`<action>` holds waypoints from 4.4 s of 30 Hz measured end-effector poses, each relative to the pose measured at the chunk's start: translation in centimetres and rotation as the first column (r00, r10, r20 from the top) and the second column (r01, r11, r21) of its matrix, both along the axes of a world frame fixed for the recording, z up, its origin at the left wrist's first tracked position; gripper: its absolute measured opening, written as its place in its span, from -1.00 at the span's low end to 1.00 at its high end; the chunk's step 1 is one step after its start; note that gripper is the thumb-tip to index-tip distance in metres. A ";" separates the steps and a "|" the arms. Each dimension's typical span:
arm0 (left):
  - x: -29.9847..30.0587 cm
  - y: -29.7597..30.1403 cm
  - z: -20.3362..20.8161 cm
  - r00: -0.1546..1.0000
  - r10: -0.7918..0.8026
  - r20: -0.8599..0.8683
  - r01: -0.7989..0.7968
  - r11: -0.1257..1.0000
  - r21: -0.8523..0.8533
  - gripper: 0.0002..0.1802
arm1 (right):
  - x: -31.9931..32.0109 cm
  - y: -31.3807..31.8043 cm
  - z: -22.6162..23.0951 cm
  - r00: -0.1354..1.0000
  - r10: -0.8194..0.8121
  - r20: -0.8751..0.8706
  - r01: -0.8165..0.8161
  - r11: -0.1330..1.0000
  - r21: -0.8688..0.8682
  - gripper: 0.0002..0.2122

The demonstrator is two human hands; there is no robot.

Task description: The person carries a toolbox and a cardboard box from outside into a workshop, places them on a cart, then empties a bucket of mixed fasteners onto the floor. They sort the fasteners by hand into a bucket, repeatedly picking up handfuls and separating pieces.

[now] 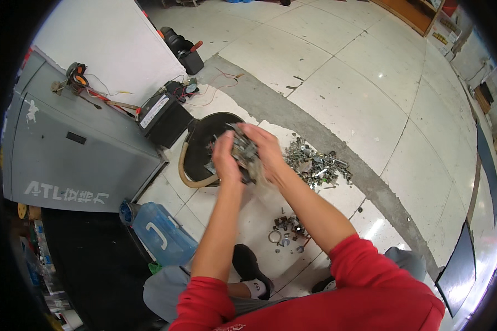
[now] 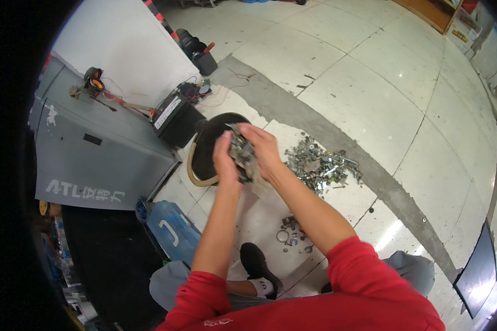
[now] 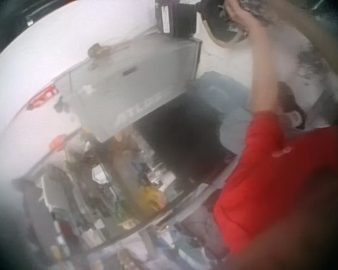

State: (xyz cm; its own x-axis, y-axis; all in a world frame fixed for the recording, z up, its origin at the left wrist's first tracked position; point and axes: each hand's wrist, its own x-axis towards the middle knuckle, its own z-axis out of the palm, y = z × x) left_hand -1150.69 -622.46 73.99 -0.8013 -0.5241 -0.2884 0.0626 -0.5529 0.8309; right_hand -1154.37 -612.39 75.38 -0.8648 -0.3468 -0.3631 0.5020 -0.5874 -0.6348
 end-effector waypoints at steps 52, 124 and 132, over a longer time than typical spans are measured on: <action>-22.2 48.3 -54.7 0.708 -0.315 0.632 0.684 0.081 -0.725 -0.33 | -20.4 63.7 -51.2 0.802 0.543 -0.250 0.452 -0.277 0.848 -0.54; -36.5 41.6 -54.0 0.714 -0.010 0.701 0.697 0.110 -0.708 -0.18 | -18.2 74.5 -46.8 0.941 0.066 -0.332 0.312 -0.552 0.773 -0.45; -29.5 53.9 -52.3 0.746 -0.466 0.475 0.497 -0.084 -0.864 -0.31 | -16.6 77.9 -49.6 0.914 0.271 -0.302 0.396 -0.428 0.813 -0.41</action>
State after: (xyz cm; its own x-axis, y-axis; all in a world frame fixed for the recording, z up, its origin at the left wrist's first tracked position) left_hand -1180.20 -568.57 21.71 -0.9863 0.1635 0.0232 0.1394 0.7488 0.6479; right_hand -1170.94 -534.54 25.79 -0.9605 0.2271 0.1605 0.1687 0.9347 -0.3129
